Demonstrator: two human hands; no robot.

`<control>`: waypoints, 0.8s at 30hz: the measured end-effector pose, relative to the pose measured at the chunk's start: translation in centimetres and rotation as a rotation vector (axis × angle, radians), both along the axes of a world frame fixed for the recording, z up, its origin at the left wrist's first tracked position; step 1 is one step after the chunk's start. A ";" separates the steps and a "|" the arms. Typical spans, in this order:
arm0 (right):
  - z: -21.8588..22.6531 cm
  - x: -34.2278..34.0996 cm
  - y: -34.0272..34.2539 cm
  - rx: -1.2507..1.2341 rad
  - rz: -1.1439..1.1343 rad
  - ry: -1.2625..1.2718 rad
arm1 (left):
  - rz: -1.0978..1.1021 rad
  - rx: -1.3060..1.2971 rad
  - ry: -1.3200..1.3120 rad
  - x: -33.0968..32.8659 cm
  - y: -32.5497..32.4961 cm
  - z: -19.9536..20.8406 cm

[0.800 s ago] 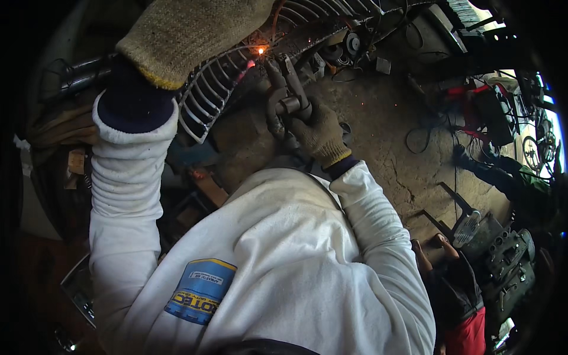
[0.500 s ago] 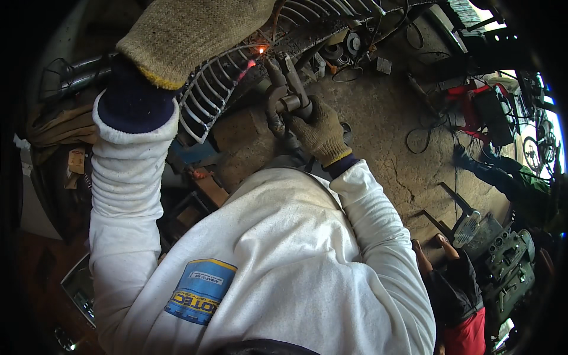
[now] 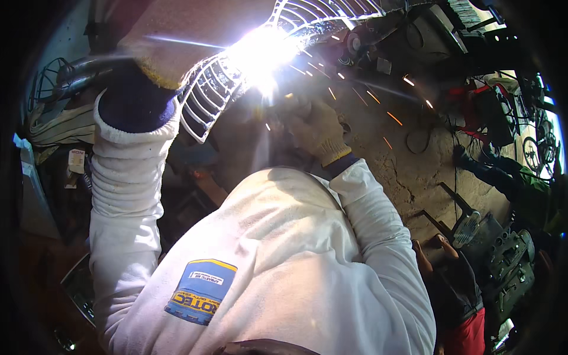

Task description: The person hammers a metal fan guard on a workbench, using a hammer to shape the metal. The person welds a metal rod to the guard with a welding torch.

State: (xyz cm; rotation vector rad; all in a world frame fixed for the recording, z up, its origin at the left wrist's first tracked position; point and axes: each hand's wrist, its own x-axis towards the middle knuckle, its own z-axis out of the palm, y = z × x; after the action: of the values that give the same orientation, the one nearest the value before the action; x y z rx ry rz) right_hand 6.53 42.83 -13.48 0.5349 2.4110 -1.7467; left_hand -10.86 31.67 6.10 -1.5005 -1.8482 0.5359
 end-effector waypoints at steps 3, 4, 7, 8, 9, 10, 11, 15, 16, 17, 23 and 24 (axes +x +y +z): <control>-0.3 0.0 -0.2 -0.101 0.009 0.045 | -0.004 0.002 0.005 -0.2 0.4 0.0; 0.1 -0.2 -0.4 -0.179 0.012 0.075 | -0.009 0.006 -0.003 -0.1 0.4 0.0; -1.8 0.0 0.4 -0.041 0.106 0.095 | -0.021 0.011 -0.012 -0.3 0.5 -0.6; -1.4 -0.2 -0.1 0.008 0.103 0.274 | -0.011 0.009 -0.013 0.1 -0.1 -0.1; -0.5 0.0 -0.4 0.032 0.086 0.109 | 0.002 0.006 -0.021 0.4 -0.6 0.1; -4.3 0.7 0.0 0.330 0.167 0.047 | -0.003 0.007 -0.015 0.3 -0.5 0.4; -7.4 1.4 0.5 0.498 0.250 0.133 | -0.009 0.012 -0.023 0.4 -0.5 0.4; -6.1 1.3 0.1 -0.482 -0.006 0.360 | -0.022 0.022 -0.031 0.2 -0.5 -0.2; -5.1 1.3 0.2 -0.589 -0.019 0.316 | -0.037 0.018 -0.020 0.1 -0.2 -0.4; -4.0 1.3 0.2 -0.695 -0.039 0.269 | -0.048 0.018 -0.019 -0.3 0.2 -0.9; -2.8 1.0 0.3 -0.345 -0.043 0.242 | -0.030 0.005 -0.018 0.2 -0.4 -0.1; -2.4 1.0 0.3 -0.285 -0.041 0.133 | -0.029 -0.010 -0.013 0.2 -0.4 0.0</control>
State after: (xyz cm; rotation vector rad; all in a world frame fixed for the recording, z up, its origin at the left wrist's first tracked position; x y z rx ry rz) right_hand 7.53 43.09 -15.85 0.4474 2.1866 -2.1582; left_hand -10.65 31.28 6.08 -1.5386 -1.8336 0.5230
